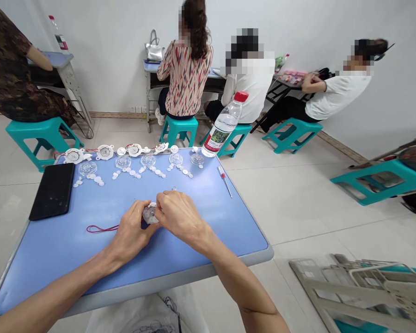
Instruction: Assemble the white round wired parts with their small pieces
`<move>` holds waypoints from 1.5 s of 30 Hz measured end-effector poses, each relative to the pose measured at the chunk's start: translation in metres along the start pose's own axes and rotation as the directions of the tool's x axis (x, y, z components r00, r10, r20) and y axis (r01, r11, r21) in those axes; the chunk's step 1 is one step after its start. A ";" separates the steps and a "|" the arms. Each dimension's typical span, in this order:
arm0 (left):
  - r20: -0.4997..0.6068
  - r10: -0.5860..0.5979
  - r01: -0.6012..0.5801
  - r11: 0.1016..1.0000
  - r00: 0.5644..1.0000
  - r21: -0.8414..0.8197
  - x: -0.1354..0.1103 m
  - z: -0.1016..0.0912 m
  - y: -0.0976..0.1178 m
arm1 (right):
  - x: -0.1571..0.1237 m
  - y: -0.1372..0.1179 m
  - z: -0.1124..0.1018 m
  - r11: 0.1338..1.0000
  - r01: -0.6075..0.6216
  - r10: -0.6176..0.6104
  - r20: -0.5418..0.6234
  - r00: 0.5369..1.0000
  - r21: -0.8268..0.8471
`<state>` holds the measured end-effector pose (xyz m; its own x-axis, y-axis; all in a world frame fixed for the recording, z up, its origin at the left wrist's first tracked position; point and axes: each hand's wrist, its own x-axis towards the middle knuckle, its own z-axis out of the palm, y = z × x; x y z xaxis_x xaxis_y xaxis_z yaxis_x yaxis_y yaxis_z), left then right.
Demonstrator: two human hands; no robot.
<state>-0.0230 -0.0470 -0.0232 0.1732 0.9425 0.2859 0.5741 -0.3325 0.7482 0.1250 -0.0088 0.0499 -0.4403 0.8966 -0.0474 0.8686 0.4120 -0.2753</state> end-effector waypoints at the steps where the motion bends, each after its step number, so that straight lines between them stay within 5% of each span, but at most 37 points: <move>1: 0.002 -0.005 0.005 1.000 1.000 0.000 0.000 0.000 0.000 | 0.000 0.000 0.000 1.000 0.001 -0.001 -0.004 1.000 0.007; 11: 0.025 -0.051 0.052 0.999 0.998 -0.009 0.001 -0.002 0.006 | -0.003 0.000 0.002 0.999 0.001 0.000 -0.015 1.000 0.052; 25: 0.004 -0.031 0.031 0.999 1.000 -0.006 0.002 -0.002 0.004 | -0.005 -0.007 0.002 0.985 0.040 -0.039 0.013 0.999 -0.169; 34: 0.013 -0.048 0.048 0.999 0.999 -0.004 0.003 -0.003 0.005 | -0.006 -0.003 0.009 0.972 0.121 -0.125 -0.011 0.992 -0.201; 45: 0.008 -0.026 0.027 1.000 1.000 -0.012 0.003 -0.004 0.004 | -0.008 -0.006 0.010 0.979 0.082 -0.092 -0.049 0.995 -0.185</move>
<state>-0.0228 -0.0455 -0.0168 0.1643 0.9512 0.2612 0.5688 -0.3077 0.7627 0.1213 -0.0204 0.0420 -0.5070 0.8616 0.0256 0.8566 0.5069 -0.0958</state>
